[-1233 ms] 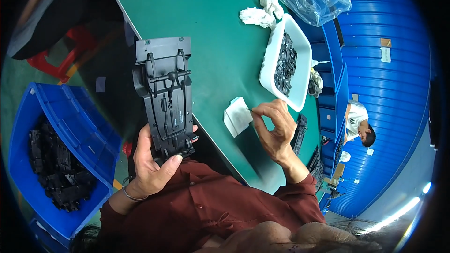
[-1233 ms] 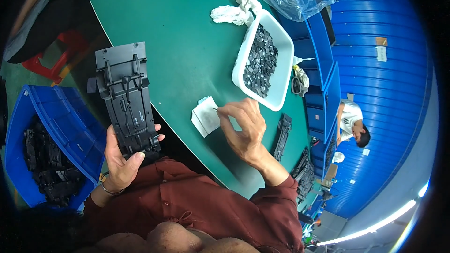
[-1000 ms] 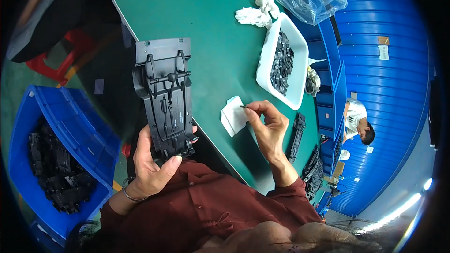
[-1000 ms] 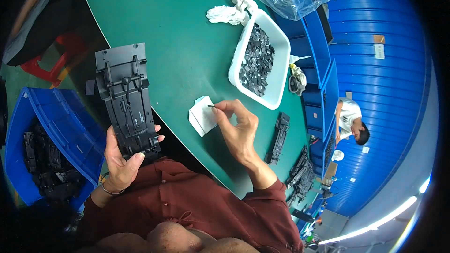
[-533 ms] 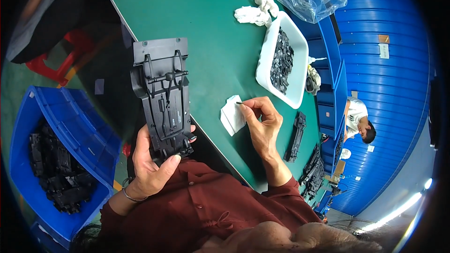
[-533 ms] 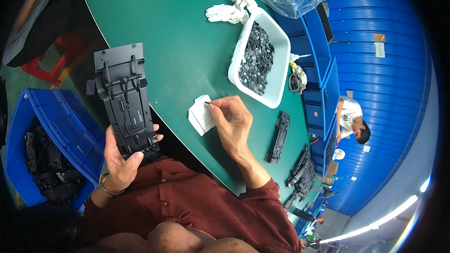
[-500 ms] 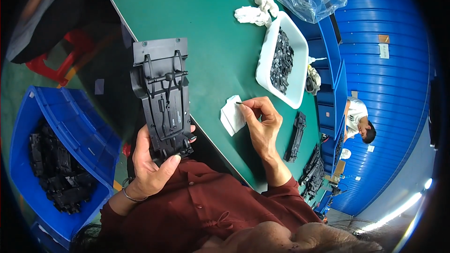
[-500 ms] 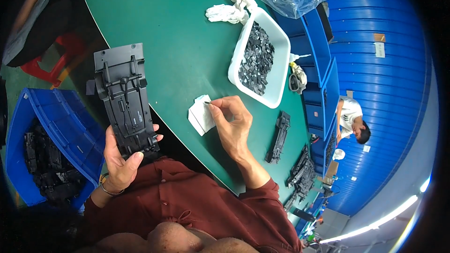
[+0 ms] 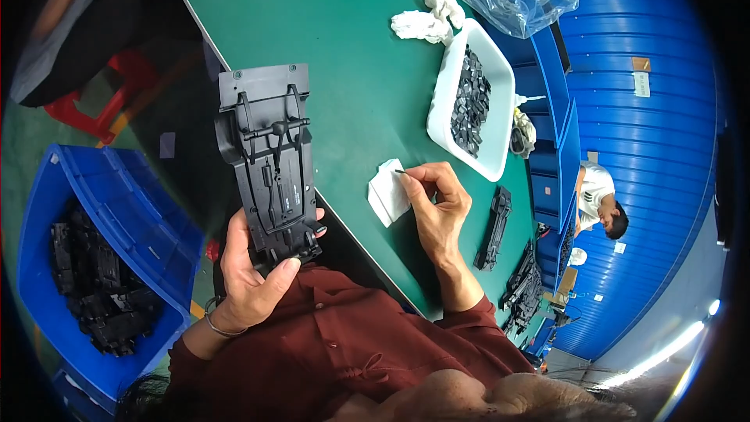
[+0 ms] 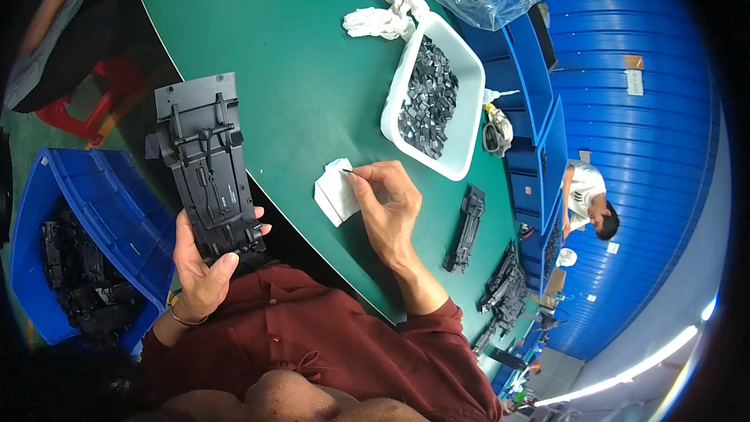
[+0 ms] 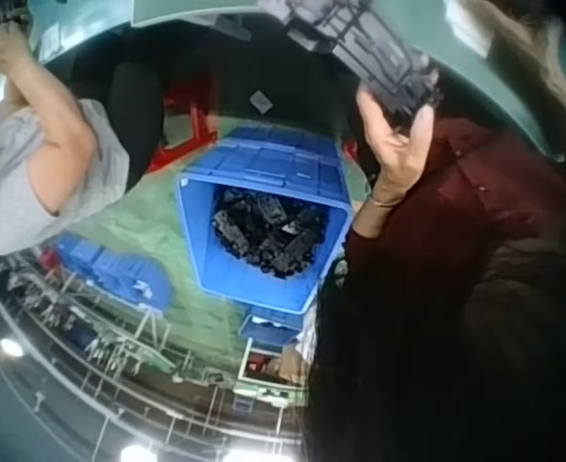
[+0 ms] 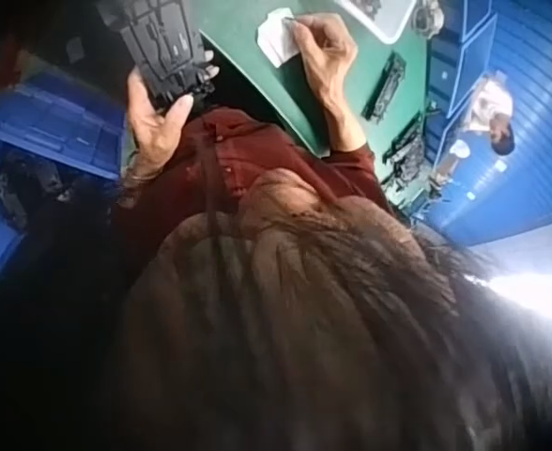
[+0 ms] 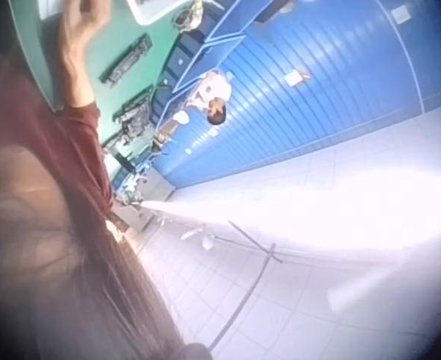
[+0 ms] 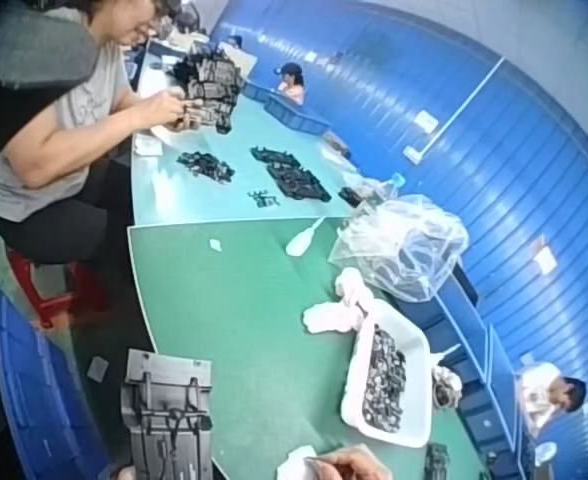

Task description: Assembling small plastic components and applying glue to a toy car chassis at a factory workbench.

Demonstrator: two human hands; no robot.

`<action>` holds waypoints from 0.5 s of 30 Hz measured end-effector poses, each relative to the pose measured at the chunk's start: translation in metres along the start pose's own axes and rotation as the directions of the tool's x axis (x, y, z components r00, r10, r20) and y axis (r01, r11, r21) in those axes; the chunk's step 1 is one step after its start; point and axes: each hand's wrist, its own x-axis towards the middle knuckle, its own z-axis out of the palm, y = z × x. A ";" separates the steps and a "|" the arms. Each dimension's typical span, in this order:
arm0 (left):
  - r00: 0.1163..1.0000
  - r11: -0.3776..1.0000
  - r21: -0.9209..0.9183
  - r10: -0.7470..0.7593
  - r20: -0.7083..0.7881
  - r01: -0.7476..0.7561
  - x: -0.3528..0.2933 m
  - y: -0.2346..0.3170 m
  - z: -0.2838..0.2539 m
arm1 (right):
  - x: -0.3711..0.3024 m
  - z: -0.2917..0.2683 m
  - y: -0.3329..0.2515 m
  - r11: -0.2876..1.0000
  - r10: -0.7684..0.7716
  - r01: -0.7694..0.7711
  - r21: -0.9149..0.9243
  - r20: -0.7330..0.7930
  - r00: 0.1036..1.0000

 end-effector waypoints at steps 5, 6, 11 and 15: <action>1.000 1.000 -0.003 -0.012 -0.013 0.012 0.000 -0.001 0.000 | -0.001 0.001 0.001 1.000 -0.020 0.020 0.004 -0.016 1.000; 1.000 1.000 -0.003 -0.012 -0.013 0.012 -0.001 -0.001 0.000 | -0.001 0.002 0.001 0.999 -0.037 0.037 0.011 -0.020 0.999; 1.000 0.999 -0.037 -0.019 -0.022 0.018 -0.001 -0.001 0.000 | -0.002 0.003 0.000 0.999 -0.047 0.047 0.017 -0.019 0.999; 1.000 0.999 -0.040 -0.016 -0.025 0.015 -0.001 -0.001 0.000 | 0.001 -0.001 -0.001 0.993 -0.118 0.118 -0.016 -0.012 0.993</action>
